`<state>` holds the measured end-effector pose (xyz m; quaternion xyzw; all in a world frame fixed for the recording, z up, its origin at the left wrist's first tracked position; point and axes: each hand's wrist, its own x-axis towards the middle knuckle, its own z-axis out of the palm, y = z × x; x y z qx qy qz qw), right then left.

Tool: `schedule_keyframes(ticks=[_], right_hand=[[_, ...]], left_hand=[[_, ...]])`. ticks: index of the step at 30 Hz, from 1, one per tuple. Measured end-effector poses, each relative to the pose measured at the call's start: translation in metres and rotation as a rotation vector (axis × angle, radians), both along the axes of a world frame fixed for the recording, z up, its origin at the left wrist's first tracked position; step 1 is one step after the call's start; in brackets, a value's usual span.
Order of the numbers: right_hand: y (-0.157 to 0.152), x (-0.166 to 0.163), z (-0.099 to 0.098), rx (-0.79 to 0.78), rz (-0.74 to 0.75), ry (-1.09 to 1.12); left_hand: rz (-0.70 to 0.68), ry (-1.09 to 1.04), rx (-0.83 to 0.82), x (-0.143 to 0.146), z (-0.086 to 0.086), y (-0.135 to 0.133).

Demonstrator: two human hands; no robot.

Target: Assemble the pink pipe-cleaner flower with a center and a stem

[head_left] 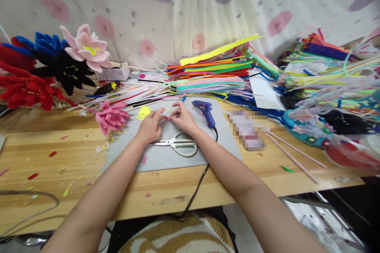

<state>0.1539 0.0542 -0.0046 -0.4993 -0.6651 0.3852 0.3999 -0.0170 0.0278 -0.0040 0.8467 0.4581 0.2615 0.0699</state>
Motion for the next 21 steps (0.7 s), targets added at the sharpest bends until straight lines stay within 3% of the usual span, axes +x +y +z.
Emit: schedule_keyframes(ticks=[15, 21], right_hand=[[-0.0021, -0.0009, -0.0015, -0.018, -0.058, -0.183], [-0.0029, -0.0012, 0.0004, -0.005, -0.047, -0.212]], left_hand=[[0.015, -0.112, 0.085, -0.0016, -0.003, 0.0002], [-0.02, -0.068, 0.077, 0.0002, 0.0002, -0.0018]])
